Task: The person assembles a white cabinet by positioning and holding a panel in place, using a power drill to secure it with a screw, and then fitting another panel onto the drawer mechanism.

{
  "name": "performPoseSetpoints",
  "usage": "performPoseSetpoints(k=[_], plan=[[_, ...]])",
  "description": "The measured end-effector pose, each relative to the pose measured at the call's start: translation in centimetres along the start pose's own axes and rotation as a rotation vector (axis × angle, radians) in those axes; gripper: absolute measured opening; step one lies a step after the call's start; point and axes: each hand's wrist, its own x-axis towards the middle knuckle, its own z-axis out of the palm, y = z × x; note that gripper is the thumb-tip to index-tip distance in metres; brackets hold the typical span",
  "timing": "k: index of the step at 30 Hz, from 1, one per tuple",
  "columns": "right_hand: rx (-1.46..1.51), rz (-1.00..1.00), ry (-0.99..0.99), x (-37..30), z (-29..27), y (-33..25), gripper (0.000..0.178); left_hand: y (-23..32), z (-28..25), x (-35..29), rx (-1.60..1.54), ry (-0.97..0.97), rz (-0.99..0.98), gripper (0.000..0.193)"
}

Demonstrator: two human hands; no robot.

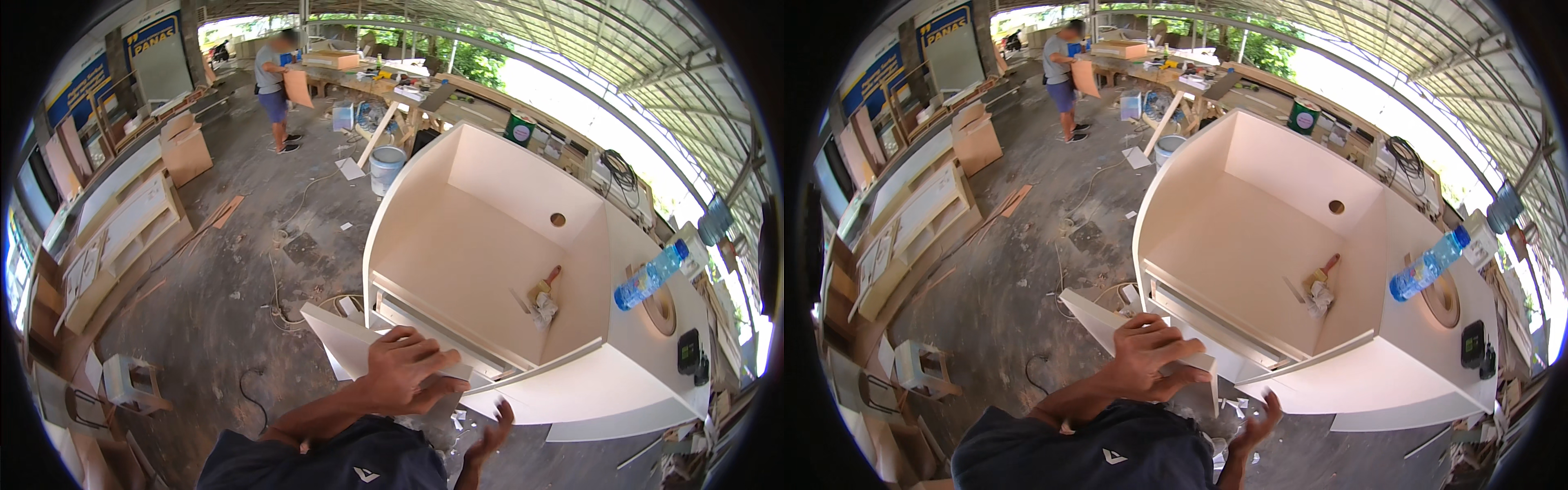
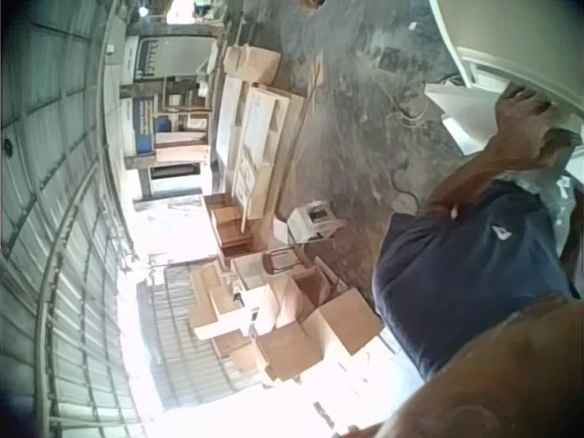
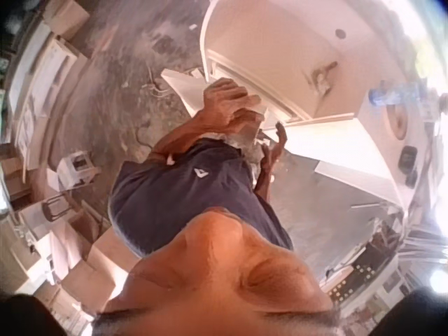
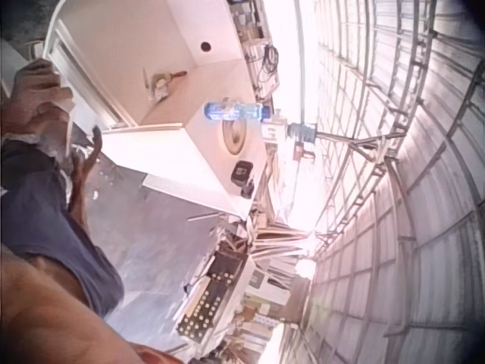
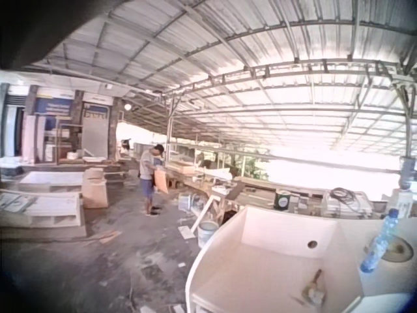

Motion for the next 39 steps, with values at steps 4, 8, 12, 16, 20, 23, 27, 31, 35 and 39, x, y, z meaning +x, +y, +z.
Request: performPoseSetpoints(k=[4,8,12,16,20,23,27,31,35,39], plan=[[-0.012,0.176,-0.492,0.8,3.9,-1.7,0.062,0.7,3.3,0.1,0.004,-0.134,0.102,0.035],[0.303,0.076,-0.036,1.2,6.2,-0.3,0.028,1.1,5.3,0.6,0.045,-0.054,0.173,0.038],[0.230,0.077,0.015,1.4,4.5,-0.2,0.033,0.3,4.3,0.4,0.184,0.082,0.198,0.041],[0.609,0.209,0.299,3.2,2.1,-1.5,0.039,-2.5,3.3,-0.1,0.367,0.417,-0.059,0.043],[0.752,0.257,0.408,4.4,0.6,-4.3,0.059,-5.7,6.4,-5.1,-0.376,0.047,-0.383,0.047],[0.923,0.241,0.475,4.6,-1.3,-4.7,0.073,-6.0,6.8,-7.6,-0.231,-0.022,-0.094,0.046],[0.987,0.284,0.577,3.7,-4.0,-4.6,0.072,-8.4,3.1,-9.3,0.054,-0.063,-0.101,0.047],[1.022,0.248,0.651,3.2,-5.9,-4.2,0.074,-12.1,1.0,-10.0,0.149,0.011,-0.209,0.047],[1.134,0.295,0.708,2.6,-6.1,-3.6,0.076,-13.2,1.6,-11.9,0.002,0.022,-0.424,0.040],[1.224,0.337,0.749,2.2,-5.7,-1.8,0.082,-10.8,4.0,-10.5,-0.813,0.245,-0.652,0.048]])
